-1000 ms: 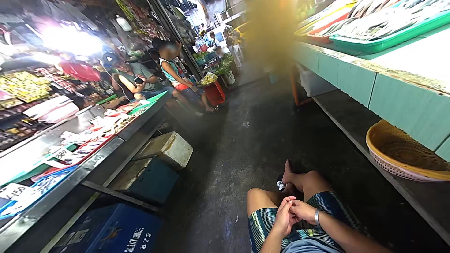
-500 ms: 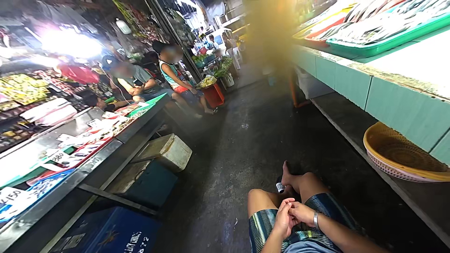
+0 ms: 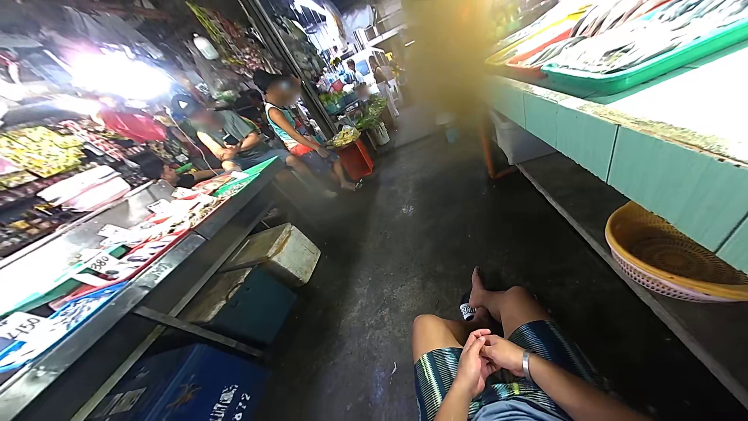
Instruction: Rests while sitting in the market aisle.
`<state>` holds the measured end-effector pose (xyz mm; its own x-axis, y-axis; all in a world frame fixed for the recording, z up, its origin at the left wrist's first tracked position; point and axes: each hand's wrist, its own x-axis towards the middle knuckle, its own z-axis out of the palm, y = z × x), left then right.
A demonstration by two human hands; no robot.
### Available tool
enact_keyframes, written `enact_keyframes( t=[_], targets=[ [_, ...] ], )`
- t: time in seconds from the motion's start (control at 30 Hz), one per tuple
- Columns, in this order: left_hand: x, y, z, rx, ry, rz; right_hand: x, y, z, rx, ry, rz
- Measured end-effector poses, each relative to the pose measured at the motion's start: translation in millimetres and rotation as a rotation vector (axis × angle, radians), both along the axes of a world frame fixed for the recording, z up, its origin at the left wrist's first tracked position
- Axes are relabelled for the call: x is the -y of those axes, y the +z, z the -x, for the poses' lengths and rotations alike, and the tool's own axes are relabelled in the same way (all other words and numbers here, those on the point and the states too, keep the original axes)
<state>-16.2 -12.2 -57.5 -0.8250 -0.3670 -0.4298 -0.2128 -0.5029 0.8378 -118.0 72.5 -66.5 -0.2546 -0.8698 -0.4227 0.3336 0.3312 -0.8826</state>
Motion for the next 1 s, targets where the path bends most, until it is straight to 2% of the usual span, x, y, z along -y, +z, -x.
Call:
enact_keyframes(
  t=[1.0],
  targets=[
    [-1.2, 1.1, 1.5, -0.004, 0.004, 0.008, 0.3, -0.8, -0.3, -0.007, -0.013, 0.012]
  ],
)
